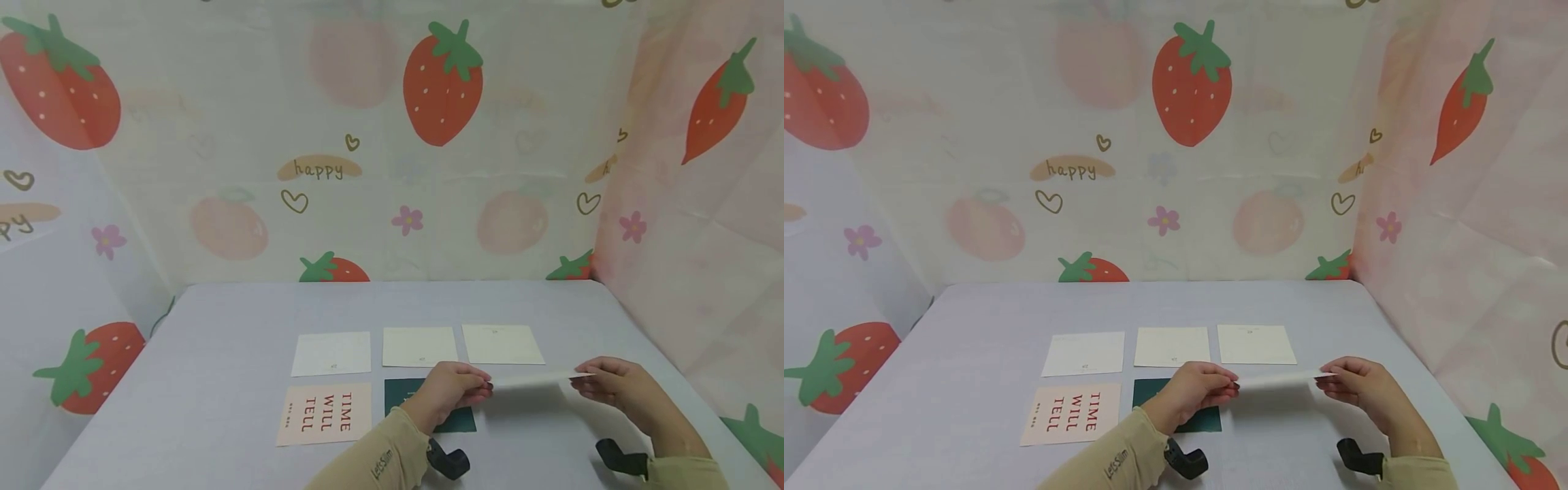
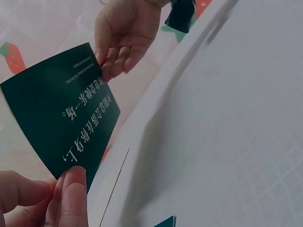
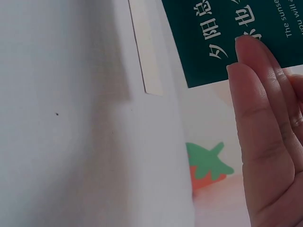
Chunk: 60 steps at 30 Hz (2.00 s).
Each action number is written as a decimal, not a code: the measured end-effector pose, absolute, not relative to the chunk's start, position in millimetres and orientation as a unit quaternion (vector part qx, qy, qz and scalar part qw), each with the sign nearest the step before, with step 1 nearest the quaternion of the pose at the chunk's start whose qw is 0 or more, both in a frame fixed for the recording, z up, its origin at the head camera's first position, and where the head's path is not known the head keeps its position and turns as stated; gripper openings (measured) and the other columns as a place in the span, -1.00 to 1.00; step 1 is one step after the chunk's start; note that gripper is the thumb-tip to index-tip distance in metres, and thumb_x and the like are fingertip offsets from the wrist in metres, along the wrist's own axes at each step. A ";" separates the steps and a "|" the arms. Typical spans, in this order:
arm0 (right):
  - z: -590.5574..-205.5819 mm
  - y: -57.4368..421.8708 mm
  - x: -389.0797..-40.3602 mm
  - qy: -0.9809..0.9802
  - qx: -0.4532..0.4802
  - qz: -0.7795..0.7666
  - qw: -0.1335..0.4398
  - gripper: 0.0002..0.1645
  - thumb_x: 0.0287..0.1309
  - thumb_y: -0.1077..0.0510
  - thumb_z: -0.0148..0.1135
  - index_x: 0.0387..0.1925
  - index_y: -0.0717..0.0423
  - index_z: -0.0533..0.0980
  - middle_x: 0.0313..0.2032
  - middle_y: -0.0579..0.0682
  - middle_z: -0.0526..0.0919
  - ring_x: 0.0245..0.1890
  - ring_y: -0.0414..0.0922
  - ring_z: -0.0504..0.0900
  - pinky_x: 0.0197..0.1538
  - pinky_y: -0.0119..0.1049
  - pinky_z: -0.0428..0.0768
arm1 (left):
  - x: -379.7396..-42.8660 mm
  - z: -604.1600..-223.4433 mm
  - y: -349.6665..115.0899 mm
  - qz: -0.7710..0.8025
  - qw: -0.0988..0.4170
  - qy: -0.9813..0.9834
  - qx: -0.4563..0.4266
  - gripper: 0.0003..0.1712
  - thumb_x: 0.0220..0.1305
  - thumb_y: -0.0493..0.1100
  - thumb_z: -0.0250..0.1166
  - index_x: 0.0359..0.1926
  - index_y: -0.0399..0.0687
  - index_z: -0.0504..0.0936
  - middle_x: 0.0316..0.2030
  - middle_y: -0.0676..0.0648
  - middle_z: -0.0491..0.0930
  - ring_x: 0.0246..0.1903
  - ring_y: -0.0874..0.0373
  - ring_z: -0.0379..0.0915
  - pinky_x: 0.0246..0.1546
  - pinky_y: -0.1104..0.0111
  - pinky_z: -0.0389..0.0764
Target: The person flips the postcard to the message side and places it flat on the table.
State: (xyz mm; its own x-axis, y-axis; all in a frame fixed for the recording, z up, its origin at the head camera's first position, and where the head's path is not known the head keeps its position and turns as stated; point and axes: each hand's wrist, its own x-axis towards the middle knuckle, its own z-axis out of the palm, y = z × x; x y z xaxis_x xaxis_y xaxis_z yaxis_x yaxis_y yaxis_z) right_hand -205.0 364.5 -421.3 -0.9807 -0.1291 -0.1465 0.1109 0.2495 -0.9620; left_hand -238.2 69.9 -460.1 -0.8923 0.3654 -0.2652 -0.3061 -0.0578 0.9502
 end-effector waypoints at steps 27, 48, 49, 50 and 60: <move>-421.1 360.6 -203.0 0.796 0.013 -0.598 0.100 -0.76 0.16 0.10 0.17 -0.26 0.21 0.57 -0.21 -0.04 0.60 -0.25 -0.17 0.61 -0.14 -0.24 0.60 | -238.3 -461.0 71.8 0.711 0.207 0.672 0.006 -0.88 0.13 -0.27 0.24 -0.31 -0.17 0.68 -0.41 -0.05 0.65 -0.40 0.18 0.59 -0.33 0.38 0.62; -432.6 353.2 -205.0 0.823 0.066 -0.554 0.104 -0.65 0.12 0.16 0.20 -0.14 0.36 0.46 -0.27 0.01 0.61 -0.31 -0.11 0.61 -0.24 -0.25 0.61 | -236.5 -459.4 70.9 0.741 0.209 0.638 0.006 -0.80 0.25 -0.24 0.11 -0.17 -0.20 0.59 -0.37 -0.10 0.64 -0.39 0.16 0.60 -0.32 0.36 0.62; -432.9 353.2 -205.1 0.824 0.067 -0.553 0.103 -0.65 0.12 0.17 0.20 -0.15 0.36 0.45 -0.27 0.01 0.61 -0.31 -0.11 0.61 -0.25 -0.25 0.61 | -236.2 -459.0 70.5 0.742 0.211 0.636 0.006 -0.79 0.25 -0.24 0.10 -0.16 -0.20 0.59 -0.37 -0.10 0.63 -0.38 0.15 0.60 -0.32 0.36 0.62; -433.3 353.1 -205.2 0.826 0.070 -0.550 0.102 -0.66 0.11 0.17 0.21 -0.15 0.36 0.46 -0.28 0.01 0.62 -0.32 -0.11 0.61 -0.26 -0.25 0.61 | -235.8 -458.8 70.0 0.743 0.215 0.634 0.005 -0.79 0.25 -0.24 0.10 -0.15 -0.20 0.58 -0.37 -0.10 0.63 -0.37 0.15 0.59 -0.31 0.35 0.62; -438.1 353.7 -205.9 0.839 0.084 -0.529 0.094 -0.68 0.10 0.19 0.21 -0.17 0.34 0.46 -0.32 0.00 0.61 -0.36 -0.12 0.59 -0.30 -0.25 0.60 | -230.1 -460.1 62.3 0.734 0.268 0.624 0.004 -0.68 0.21 -0.31 0.10 0.00 -0.22 0.51 -0.29 -0.13 0.62 -0.30 0.11 0.59 -0.27 0.34 0.61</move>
State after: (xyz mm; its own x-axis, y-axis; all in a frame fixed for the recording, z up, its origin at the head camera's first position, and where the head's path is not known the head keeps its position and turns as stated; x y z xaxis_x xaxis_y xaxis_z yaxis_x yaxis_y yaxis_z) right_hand -205.9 353.7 -438.1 -0.9684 0.0421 -0.2459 0.2400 0.4266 -0.8720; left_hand -230.1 62.3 -460.1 -0.8558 0.3992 -0.3290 -0.3888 -0.0770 0.9181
